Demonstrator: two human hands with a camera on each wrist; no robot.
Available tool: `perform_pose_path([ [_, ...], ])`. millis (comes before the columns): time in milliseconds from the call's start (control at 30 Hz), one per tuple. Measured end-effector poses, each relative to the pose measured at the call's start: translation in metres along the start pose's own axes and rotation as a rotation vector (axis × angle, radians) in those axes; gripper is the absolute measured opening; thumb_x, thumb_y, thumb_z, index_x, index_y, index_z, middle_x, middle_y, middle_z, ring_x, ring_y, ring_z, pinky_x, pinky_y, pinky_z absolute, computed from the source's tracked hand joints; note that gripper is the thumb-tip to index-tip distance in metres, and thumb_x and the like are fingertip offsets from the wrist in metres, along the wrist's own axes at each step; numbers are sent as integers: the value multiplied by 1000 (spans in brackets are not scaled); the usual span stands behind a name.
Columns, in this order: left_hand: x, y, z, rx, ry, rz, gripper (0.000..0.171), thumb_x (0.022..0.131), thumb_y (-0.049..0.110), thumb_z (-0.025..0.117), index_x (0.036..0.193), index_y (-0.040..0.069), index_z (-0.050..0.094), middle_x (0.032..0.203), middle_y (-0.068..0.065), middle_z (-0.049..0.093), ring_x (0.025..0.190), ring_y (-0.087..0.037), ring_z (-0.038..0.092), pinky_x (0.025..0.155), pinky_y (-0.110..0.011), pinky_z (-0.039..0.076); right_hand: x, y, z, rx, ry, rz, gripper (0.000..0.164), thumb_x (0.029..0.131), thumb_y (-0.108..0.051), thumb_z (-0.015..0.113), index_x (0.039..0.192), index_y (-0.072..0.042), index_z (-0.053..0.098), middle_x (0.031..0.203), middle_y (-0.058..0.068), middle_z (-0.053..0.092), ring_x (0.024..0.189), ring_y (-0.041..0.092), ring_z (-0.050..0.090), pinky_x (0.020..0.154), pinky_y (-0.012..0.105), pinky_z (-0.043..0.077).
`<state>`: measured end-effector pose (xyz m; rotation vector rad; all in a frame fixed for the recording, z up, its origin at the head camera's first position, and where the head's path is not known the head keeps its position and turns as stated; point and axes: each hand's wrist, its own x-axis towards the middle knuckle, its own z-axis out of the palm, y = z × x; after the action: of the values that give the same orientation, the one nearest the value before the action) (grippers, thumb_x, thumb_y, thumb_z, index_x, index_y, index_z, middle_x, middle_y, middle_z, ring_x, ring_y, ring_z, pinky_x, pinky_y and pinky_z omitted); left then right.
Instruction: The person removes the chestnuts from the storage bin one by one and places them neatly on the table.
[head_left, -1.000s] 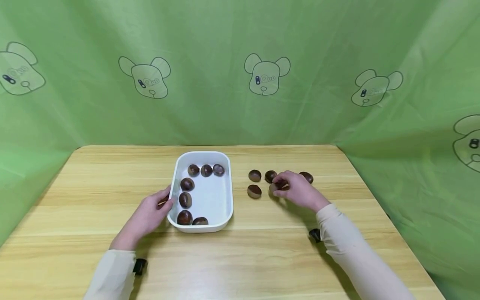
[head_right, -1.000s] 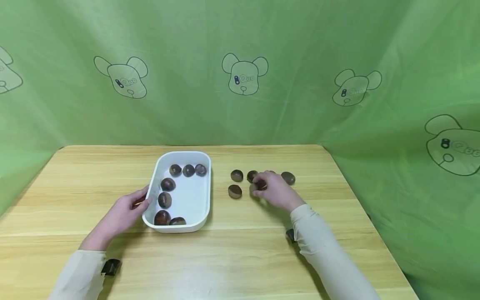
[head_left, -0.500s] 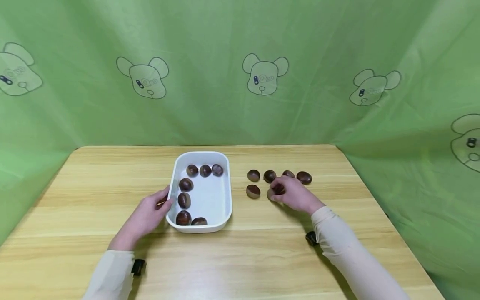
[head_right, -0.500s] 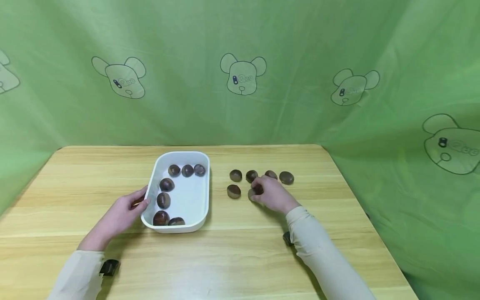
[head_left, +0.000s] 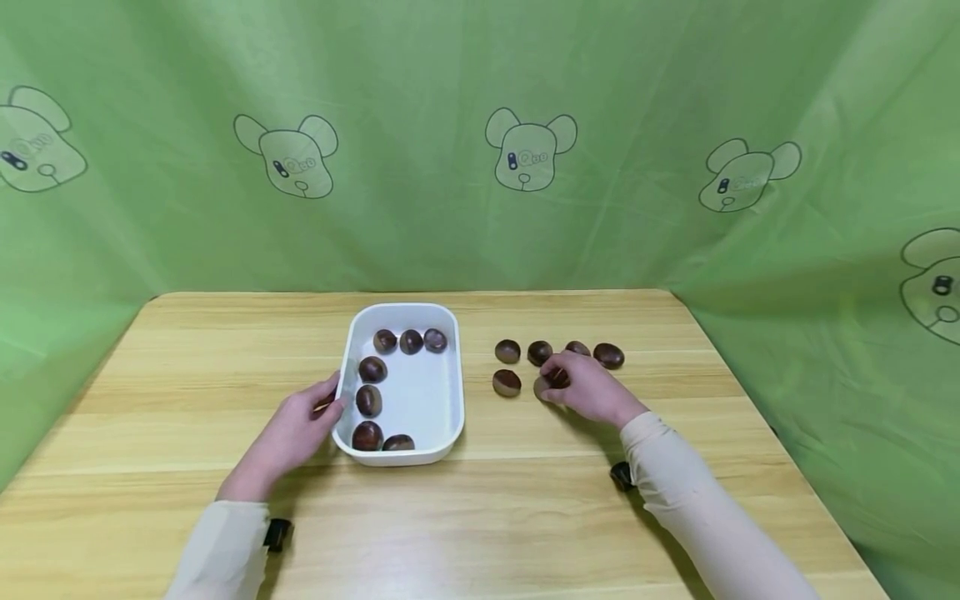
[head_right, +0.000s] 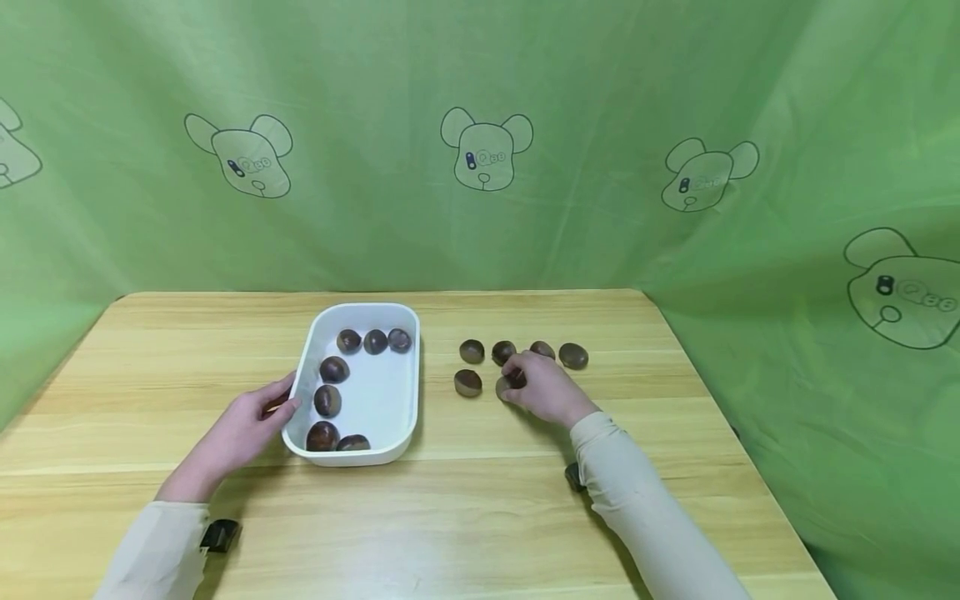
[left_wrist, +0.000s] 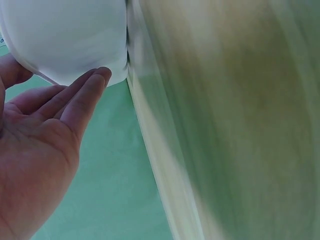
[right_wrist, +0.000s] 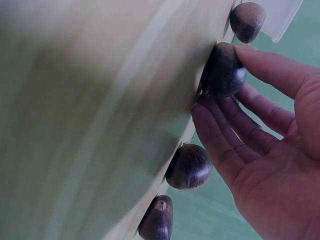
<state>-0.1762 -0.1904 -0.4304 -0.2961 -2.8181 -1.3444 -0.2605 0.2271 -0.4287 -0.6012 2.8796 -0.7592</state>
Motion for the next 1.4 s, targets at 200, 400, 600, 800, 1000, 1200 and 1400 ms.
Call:
perform_pose_path([
  [200,0,-1,1,-2,6,1,50,103,16,52,147,-4,38,145,-27,42,120,-42,53,100,-49,46,0,0,0,8,1,0,30,85,-14,78,112,-5,67,107,8,64,101,28,60,93,46,50],
  [400,0,0,0,2,2,-8,51,103,17,51,148,-3,37,145,-27,41,121,-42,53,100,-50,45,-2,1,-2,-8,-4,-6,37,83,-15,80,116,-3,66,109,9,62,103,29,59,94,48,49],
  [600,-1,1,0,1,-3,-19,51,103,17,51,148,-3,37,145,-27,41,122,-43,52,101,-51,44,-8,-1,-9,-24,21,-15,48,82,-23,81,121,-1,64,113,13,59,105,33,58,94,52,49],
  [800,-1,2,-1,-4,-6,-22,51,103,17,51,148,-4,36,145,-27,41,122,-43,52,102,-51,44,-11,-7,-13,-16,61,-42,46,86,-27,78,122,-3,64,114,11,61,107,31,58,95,52,49],
  [1000,0,2,-1,10,-4,-21,51,103,17,51,148,-3,37,145,-27,41,122,-43,52,101,-51,44,-9,-33,-11,-40,181,-191,32,90,-22,74,117,-6,67,109,5,63,104,26,60,91,46,52],
  [1200,0,2,-1,-1,-3,-15,50,103,15,51,147,-4,37,144,-28,42,120,-43,53,99,-49,46,0,-73,-5,55,166,-300,25,89,-18,74,112,-10,68,105,2,66,98,20,63,89,38,54],
  [1400,0,2,0,3,0,-16,50,103,15,52,147,-4,37,144,-28,42,120,-43,54,99,-49,46,13,-113,10,127,54,-361,23,89,-15,73,111,-6,68,103,1,66,94,15,64,86,29,55],
])
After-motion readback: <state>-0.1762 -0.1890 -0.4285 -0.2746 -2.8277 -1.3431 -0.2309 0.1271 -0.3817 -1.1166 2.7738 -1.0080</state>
